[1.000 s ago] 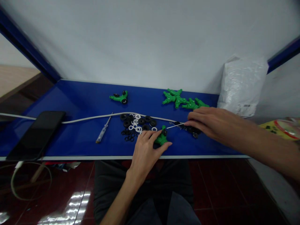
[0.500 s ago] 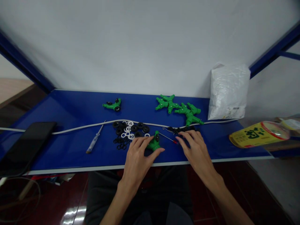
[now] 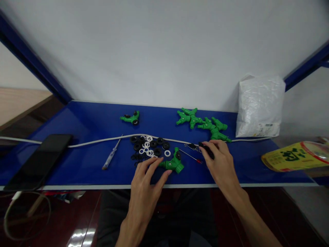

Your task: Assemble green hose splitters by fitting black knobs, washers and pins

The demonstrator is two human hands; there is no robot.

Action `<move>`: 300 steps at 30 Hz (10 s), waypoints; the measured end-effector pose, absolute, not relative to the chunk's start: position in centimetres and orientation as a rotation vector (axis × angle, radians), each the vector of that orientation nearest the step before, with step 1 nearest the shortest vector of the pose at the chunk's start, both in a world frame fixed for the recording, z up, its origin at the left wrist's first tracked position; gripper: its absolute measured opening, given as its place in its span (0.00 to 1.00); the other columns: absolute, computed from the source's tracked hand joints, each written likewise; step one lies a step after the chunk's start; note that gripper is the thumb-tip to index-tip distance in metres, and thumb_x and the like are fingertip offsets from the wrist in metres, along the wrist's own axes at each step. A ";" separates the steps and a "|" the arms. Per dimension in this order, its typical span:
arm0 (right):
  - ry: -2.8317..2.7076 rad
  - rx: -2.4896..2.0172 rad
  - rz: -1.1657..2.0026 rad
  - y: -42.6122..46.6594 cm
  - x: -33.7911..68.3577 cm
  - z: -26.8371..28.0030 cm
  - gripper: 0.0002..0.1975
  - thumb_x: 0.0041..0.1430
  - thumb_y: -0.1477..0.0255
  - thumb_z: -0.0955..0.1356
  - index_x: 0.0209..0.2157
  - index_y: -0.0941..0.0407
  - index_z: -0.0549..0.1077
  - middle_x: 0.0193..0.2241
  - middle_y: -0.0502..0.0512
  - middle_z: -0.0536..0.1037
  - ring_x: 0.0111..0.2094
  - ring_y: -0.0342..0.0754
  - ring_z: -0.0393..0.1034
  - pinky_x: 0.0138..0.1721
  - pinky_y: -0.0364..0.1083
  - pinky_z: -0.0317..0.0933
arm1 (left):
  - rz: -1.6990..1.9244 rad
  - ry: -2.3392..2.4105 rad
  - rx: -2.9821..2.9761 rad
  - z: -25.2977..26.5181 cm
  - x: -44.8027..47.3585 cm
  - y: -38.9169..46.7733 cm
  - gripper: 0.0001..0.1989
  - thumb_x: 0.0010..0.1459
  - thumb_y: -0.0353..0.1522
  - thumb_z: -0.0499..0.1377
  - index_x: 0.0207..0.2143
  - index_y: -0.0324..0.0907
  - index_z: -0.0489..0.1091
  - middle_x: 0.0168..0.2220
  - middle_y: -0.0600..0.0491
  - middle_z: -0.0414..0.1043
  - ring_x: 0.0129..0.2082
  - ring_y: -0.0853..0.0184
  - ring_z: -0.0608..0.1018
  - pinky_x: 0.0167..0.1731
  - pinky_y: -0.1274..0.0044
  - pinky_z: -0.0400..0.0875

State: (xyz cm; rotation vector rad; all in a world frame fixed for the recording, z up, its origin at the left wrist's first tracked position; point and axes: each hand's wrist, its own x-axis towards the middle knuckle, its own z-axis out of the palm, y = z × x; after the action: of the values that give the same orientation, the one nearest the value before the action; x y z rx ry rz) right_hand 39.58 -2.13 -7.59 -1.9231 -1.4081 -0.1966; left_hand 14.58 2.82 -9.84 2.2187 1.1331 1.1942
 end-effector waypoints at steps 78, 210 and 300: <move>-2.239 -1.954 -0.135 2.5 39.4 -7.3 0.13 0.68 0.78 0.62 0.36 0.59 0.78 0.37 0.62 0.78 0.39 0.55 0.71 0.40 0.51 0.64 | 0.920 0.969 2.306 -10.4 14.2 4.1 0.12 0.64 0.34 0.63 0.50 0.46 0.74 0.48 0.52 0.78 0.46 0.61 0.79 0.49 0.68 0.76; -1.948 -1.879 0.307 -5.4 35.8 4.3 0.11 0.71 0.69 0.63 0.48 0.56 0.75 0.44 0.59 0.79 0.45 0.54 0.76 0.49 0.53 0.69 | 0.698 0.783 1.155 -9.1 16.6 5.3 0.15 0.53 0.42 0.70 0.39 0.41 0.83 0.42 0.50 0.82 0.33 0.65 0.84 0.41 0.71 0.83; -2.858 -1.796 -0.054 1.9 30.3 9.1 0.09 0.62 0.77 0.69 0.44 0.63 0.73 0.45 0.68 0.75 0.42 0.55 0.72 0.33 0.49 0.64 | 0.751 0.859 1.756 -9.7 16.4 6.0 0.15 0.58 0.43 0.59 0.33 0.43 0.81 0.36 0.49 0.84 0.27 0.61 0.84 0.32 0.73 0.81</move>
State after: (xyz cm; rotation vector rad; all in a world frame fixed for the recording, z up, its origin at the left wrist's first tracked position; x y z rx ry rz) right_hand 30.27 1.95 9.14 -1.7965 -2.8584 -0.0544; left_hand 16.35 5.98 -9.72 1.7556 0.8587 0.7510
